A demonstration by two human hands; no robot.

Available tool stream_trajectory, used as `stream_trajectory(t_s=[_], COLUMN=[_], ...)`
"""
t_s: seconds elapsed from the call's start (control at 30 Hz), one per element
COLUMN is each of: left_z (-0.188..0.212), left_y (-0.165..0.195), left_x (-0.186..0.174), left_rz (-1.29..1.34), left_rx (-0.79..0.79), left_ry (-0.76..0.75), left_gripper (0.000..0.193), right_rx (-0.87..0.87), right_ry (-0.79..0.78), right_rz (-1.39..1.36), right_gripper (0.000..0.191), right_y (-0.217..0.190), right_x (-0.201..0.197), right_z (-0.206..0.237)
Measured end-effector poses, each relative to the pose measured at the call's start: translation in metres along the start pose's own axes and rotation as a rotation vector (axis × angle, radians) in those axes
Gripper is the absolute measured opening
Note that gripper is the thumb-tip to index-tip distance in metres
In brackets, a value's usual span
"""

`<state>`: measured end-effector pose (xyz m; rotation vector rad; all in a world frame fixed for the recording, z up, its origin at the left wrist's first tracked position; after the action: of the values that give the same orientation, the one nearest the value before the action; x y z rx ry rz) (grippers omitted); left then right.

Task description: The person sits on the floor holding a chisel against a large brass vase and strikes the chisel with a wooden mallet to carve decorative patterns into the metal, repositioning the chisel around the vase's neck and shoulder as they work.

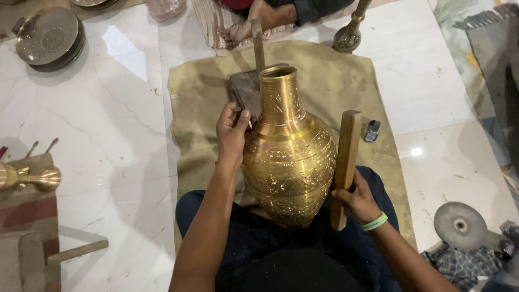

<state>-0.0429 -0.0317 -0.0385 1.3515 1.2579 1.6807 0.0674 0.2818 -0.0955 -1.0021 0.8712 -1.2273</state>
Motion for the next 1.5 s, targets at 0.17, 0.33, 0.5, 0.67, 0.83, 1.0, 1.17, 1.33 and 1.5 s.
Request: stream_trajectory(t_s=[0.17,0.33,0.5,0.67,0.83,1.0,1.17,1.33,1.5], left_z=[0.004,0.009,0.003,0.001,0.002,0.002,0.002,0.005,0.001], left_y=[0.022,0.041,0.053,0.066,0.075,0.075,0.071,0.072,0.070], left_x=[0.011,0.054,0.072,0.082,0.090,0.089,0.083,0.075,0.072], left_rz=[-0.102,-0.480,-0.741,-0.780,-0.857,-0.799,-0.750,-0.689,-0.681], left_rx=[0.182,0.350,0.426,0.424,0.523,0.550,0.456,0.497,0.511], left_ry=[-0.108,-0.420,-0.534,-0.643,-0.681,-0.676,-0.619,-0.556,-0.532], left_gripper=[0.022,0.052,0.051,0.050,0.049,0.051,0.049,0.046,0.044], right_rx=[-0.040,-0.224,-0.334,-0.255,-0.439,-0.477,-0.612,-0.565,-0.403], right_ry=[0.036,0.238,0.398,0.349,0.368,0.235,0.229,0.157,0.130], right_rz=[0.020,0.080,0.354,0.518,0.653,0.443,0.978,1.082,1.282], right_gripper=[0.072,0.066,0.058,0.054,0.059,0.063,0.074,0.075,0.080], right_y=[-0.004,-0.007,0.009,0.004,-0.081,-0.155,-0.201,-0.211,-0.212], right_x=[-0.008,-0.027,-0.037,-0.045,-0.059,-0.053,-0.045,-0.038,-0.039], right_z=[0.003,0.025,0.037,0.021,0.000,-0.014,-0.010,-0.001,-0.005])
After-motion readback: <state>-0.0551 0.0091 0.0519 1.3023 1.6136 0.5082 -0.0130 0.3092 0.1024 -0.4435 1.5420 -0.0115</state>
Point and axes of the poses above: each hand's wrist, its own z-axis away from the middle knuckle, its own x-axis out of the palm, y = z × x, the point moved 6 cm from there along -z, towards the middle knuckle, and after that the axes turned 2 degrees about y, right-handed, at the moved point
